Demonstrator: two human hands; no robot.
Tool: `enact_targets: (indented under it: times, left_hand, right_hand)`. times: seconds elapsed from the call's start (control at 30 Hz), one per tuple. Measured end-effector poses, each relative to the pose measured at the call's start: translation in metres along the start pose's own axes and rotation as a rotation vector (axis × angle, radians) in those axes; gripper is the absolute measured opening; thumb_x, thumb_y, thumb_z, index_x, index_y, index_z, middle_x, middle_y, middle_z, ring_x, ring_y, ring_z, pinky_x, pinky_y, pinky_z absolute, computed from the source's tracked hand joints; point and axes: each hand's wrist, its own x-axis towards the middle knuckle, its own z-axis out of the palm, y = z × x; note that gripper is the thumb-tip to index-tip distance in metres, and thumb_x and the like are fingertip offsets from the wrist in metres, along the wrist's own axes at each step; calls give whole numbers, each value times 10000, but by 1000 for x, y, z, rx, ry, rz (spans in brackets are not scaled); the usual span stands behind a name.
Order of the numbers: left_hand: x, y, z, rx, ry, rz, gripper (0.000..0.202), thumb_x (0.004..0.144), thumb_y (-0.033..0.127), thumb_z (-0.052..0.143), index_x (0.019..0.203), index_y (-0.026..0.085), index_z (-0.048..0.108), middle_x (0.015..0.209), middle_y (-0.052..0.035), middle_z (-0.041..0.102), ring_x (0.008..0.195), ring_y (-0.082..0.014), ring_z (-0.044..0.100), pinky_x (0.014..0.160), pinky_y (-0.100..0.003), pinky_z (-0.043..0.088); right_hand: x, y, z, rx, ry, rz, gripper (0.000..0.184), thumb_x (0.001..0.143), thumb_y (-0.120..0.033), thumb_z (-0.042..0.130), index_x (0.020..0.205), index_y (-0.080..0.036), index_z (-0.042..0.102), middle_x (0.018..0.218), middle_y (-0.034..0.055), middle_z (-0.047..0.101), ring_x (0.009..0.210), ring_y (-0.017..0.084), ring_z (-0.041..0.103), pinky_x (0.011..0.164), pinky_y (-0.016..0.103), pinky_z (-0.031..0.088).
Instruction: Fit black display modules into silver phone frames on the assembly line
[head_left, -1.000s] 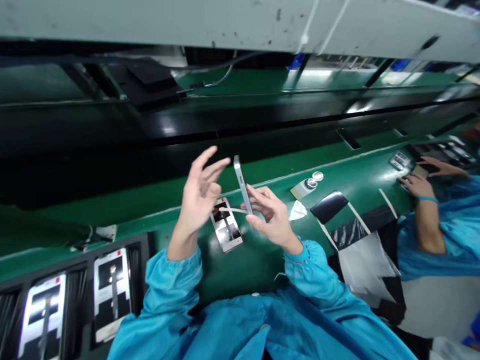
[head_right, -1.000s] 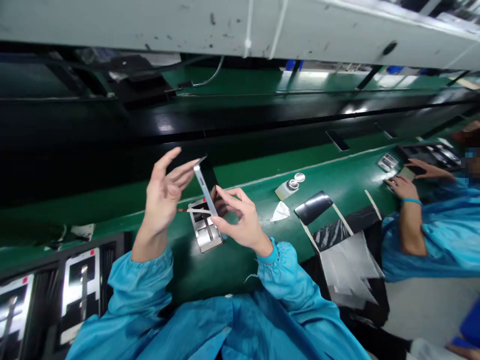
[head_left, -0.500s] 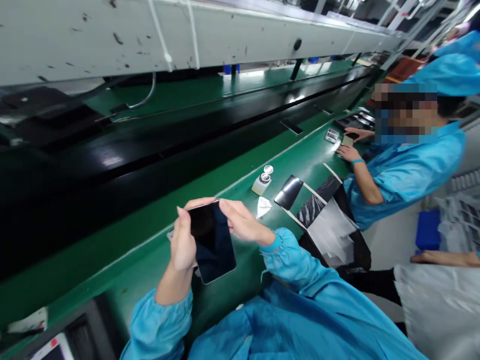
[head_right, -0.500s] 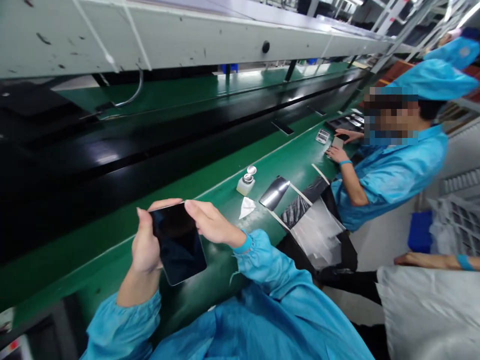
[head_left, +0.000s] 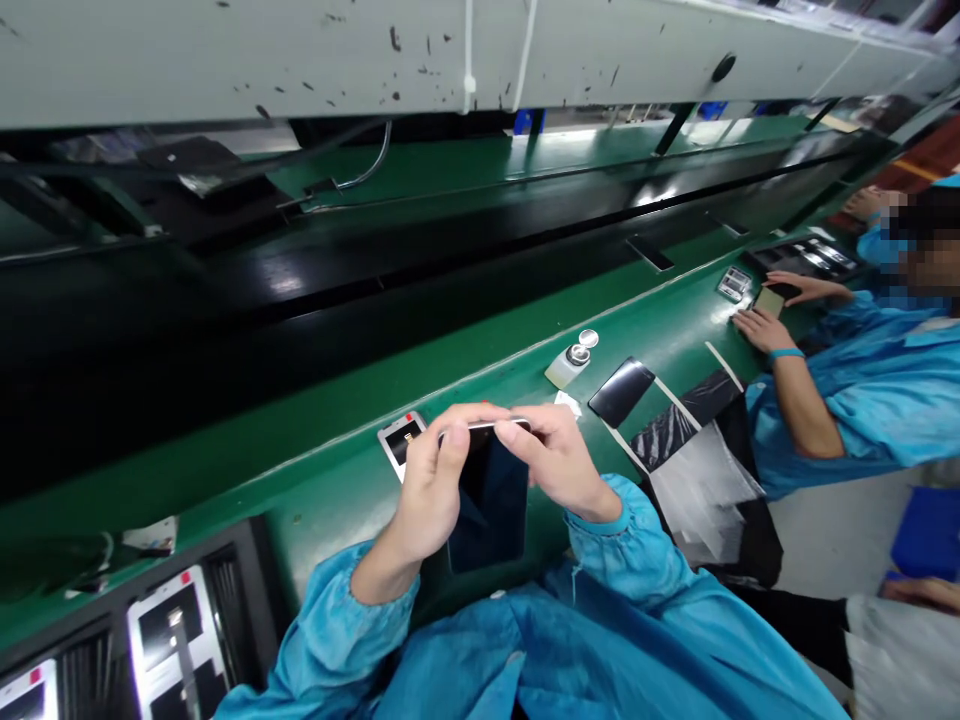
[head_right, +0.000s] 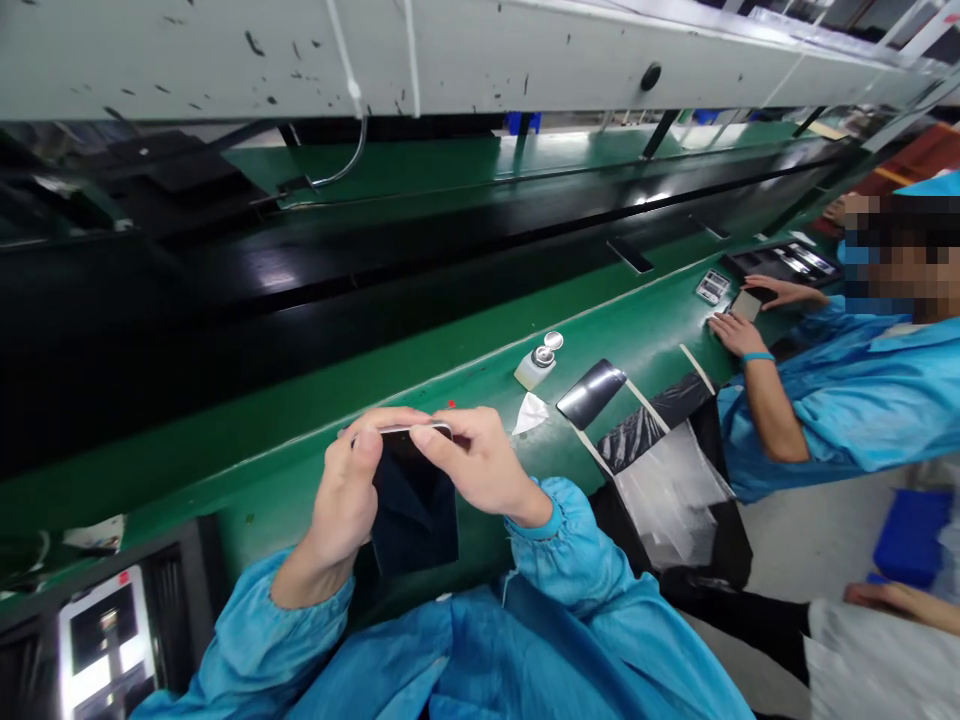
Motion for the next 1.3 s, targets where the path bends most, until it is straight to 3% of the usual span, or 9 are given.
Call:
enact_targets:
  times: [0.17,0.3,0.43,0.6,0.73,0.87,0.97,1.13,1.3]
  left_hand:
    - [15,-11,0,52,41,18,565,1072,728,623,996,221,860,1054,-108,875,1033,-295,829,1004,-411,647]
    - [17,-20,3,-82,67,-119,591,1046,764,642,986,220,863,1085,-110,878,1101,-315,835,1022,-429,664]
    - [25,-27,2,-235,128,-223,605,977,795,725,921,203,840,1009,-114,875,997,-308,857,849,-395,715]
    - [47,-28,-22,-528,406,-235,573,1021,762,692,1054,195,765,1006,-100,873,829,-270,871,710,-366,728]
    - [55,-28,-35,-571,492,-219,571,1058,767,630,1056,205,734,1035,-101,864,891,-267,881,786,-377,745]
    - [54,-29,-34,-605,507,-223,549,1074,759,609,1090,223,728,1051,-90,866,923,-266,879,807,-390,753]
    - [53,-28,-31,-605,515,-223,566,1062,784,605,1081,229,717,1065,-88,864,967,-273,876,825,-393,754]
    - [51,-30,-30,-594,550,-171,551,1058,779,620,1096,237,713,1129,-91,861,1074,-293,862,857,-400,750]
    - [53,-36,-29,-601,589,-144,477,1113,683,590,1065,227,723,1115,-90,859,1028,-285,867,855,-407,740]
  right_hand:
    - [21,15,3,54,84,30,723,910,-888,705,659,-219,593,602,-15,490,630,154,473,575,288,423]
    - [25,31,-9,108,1,104,777,962,-926,606,618,-241,474,542,-52,369,515,115,350,473,265,317]
    - [18,38,-16,23,6,92,755,978,-932,578,726,-220,583,625,-44,459,574,119,405,507,256,357]
    - [-9,38,-13,-103,-352,133,730,1090,-844,472,755,-212,621,699,3,638,678,157,611,708,302,552]
    - [-19,39,-16,-62,-517,177,722,1143,-769,435,826,-186,720,642,10,665,592,152,630,659,297,534]
    - [-16,48,-12,4,-468,161,709,1096,-789,536,692,-217,644,522,-39,522,470,122,492,527,274,415]
    - [-18,58,0,120,-342,140,764,1038,-843,576,549,-261,496,435,-56,389,447,136,455,529,300,448]
    - [-24,69,21,112,-295,255,802,915,-951,631,543,-240,617,420,-28,468,438,150,508,599,350,563]
    - [-18,78,29,145,-327,274,814,877,-968,656,561,-219,664,439,-15,529,427,134,508,550,320,528]
